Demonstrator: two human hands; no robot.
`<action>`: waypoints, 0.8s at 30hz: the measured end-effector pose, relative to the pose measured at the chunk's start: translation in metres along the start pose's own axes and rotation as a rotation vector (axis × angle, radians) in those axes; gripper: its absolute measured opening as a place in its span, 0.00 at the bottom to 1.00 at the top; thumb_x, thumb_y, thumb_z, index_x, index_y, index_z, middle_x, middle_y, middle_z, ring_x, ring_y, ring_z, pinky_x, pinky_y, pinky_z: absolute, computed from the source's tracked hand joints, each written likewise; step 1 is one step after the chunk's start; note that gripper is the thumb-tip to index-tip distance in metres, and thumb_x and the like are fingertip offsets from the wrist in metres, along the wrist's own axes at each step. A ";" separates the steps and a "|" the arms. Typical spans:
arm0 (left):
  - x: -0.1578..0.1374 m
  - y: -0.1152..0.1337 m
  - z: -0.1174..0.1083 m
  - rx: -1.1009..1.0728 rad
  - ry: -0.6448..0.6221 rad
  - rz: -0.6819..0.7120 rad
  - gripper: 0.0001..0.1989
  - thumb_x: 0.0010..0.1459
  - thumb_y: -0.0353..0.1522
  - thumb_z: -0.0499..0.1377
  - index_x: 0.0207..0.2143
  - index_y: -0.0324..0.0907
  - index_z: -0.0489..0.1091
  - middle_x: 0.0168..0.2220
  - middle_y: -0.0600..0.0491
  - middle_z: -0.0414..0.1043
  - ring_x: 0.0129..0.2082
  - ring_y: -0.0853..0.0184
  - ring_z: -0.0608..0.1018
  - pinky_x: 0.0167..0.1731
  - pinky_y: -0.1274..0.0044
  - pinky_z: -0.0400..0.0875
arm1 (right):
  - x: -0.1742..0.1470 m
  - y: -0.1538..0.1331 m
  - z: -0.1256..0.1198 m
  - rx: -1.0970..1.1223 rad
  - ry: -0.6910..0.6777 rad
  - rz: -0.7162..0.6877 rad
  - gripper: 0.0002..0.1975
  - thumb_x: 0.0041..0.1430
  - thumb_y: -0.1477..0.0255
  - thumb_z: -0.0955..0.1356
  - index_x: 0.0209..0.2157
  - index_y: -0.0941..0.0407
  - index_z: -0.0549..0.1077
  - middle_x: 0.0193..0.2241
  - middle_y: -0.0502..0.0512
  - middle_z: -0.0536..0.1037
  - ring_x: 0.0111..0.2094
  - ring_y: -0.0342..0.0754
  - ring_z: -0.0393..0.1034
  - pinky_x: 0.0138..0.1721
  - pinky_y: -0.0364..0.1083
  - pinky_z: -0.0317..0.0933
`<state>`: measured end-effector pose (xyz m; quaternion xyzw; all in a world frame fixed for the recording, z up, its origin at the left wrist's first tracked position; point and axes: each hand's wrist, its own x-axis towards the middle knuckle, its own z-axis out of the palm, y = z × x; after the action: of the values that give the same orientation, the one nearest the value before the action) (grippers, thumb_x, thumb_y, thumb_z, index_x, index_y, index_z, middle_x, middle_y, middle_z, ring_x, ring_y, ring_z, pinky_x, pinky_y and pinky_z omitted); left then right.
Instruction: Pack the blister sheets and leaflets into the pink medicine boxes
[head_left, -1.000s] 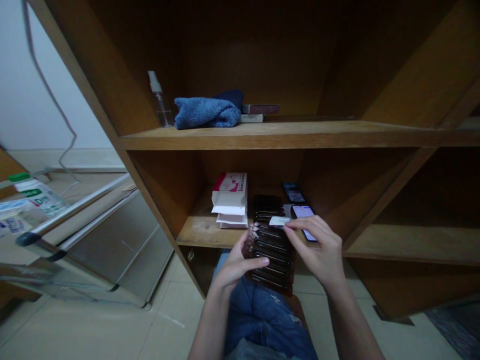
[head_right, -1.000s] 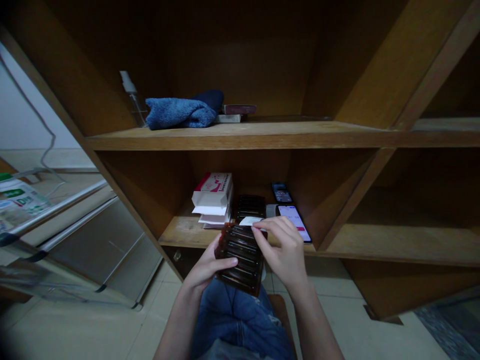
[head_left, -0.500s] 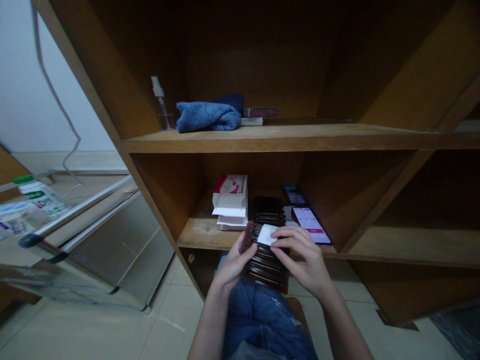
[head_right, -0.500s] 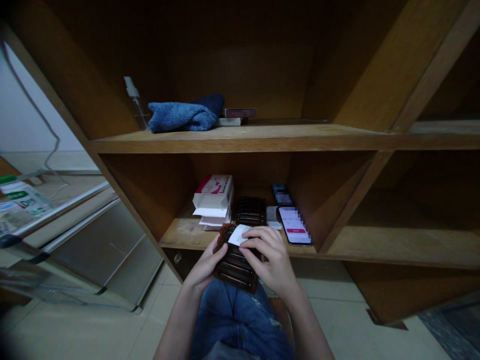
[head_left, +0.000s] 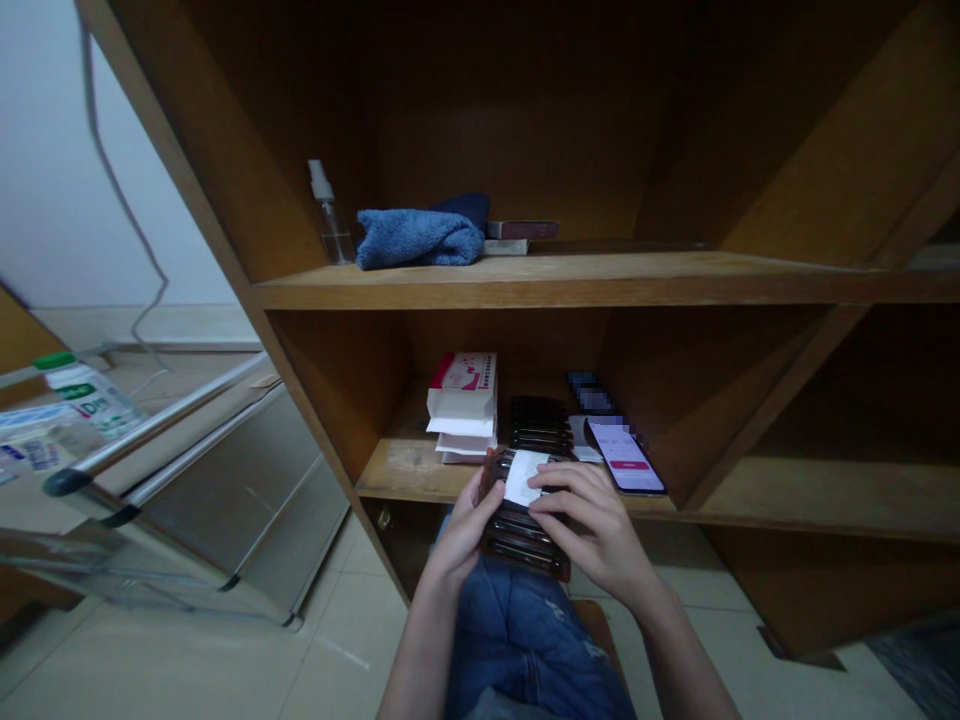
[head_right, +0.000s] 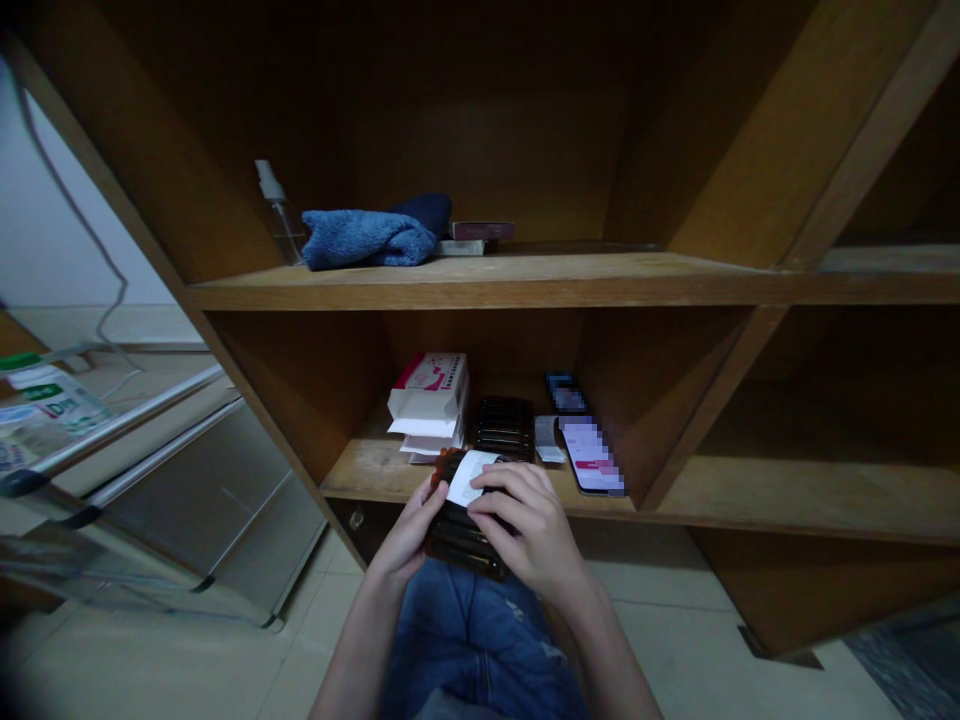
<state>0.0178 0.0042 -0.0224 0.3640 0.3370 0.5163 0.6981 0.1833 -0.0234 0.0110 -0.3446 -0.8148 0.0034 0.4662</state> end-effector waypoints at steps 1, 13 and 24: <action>0.000 0.000 -0.001 -0.002 0.003 0.000 0.27 0.44 0.40 0.65 0.48 0.40 0.69 0.49 0.45 0.71 0.52 0.56 0.70 0.50 0.71 0.62 | 0.000 0.000 0.001 -0.004 0.005 -0.009 0.03 0.56 0.76 0.66 0.31 0.53 0.71 0.37 0.54 0.76 0.42 0.50 0.69 0.43 0.52 0.60; -0.004 0.010 -0.009 0.001 0.083 0.028 0.25 0.42 0.33 0.67 0.45 0.38 0.70 0.43 0.46 0.75 0.45 0.58 0.75 0.46 0.73 0.66 | 0.004 0.000 0.006 0.158 0.122 0.076 0.06 0.54 0.75 0.68 0.35 0.52 0.72 0.39 0.54 0.76 0.44 0.51 0.69 0.45 0.53 0.60; 0.010 0.064 -0.031 0.003 0.252 -0.046 0.15 0.45 0.31 0.64 0.37 0.40 0.69 0.27 0.54 0.77 0.25 0.67 0.78 0.28 0.78 0.72 | 0.065 0.062 0.036 0.001 0.082 0.287 0.23 0.55 0.66 0.66 0.52 0.55 0.64 0.51 0.60 0.69 0.52 0.54 0.62 0.52 0.54 0.57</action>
<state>-0.0367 0.0319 0.0152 0.2895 0.4309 0.5415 0.6613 0.1694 0.0725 0.0198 -0.4569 -0.7376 0.0564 0.4940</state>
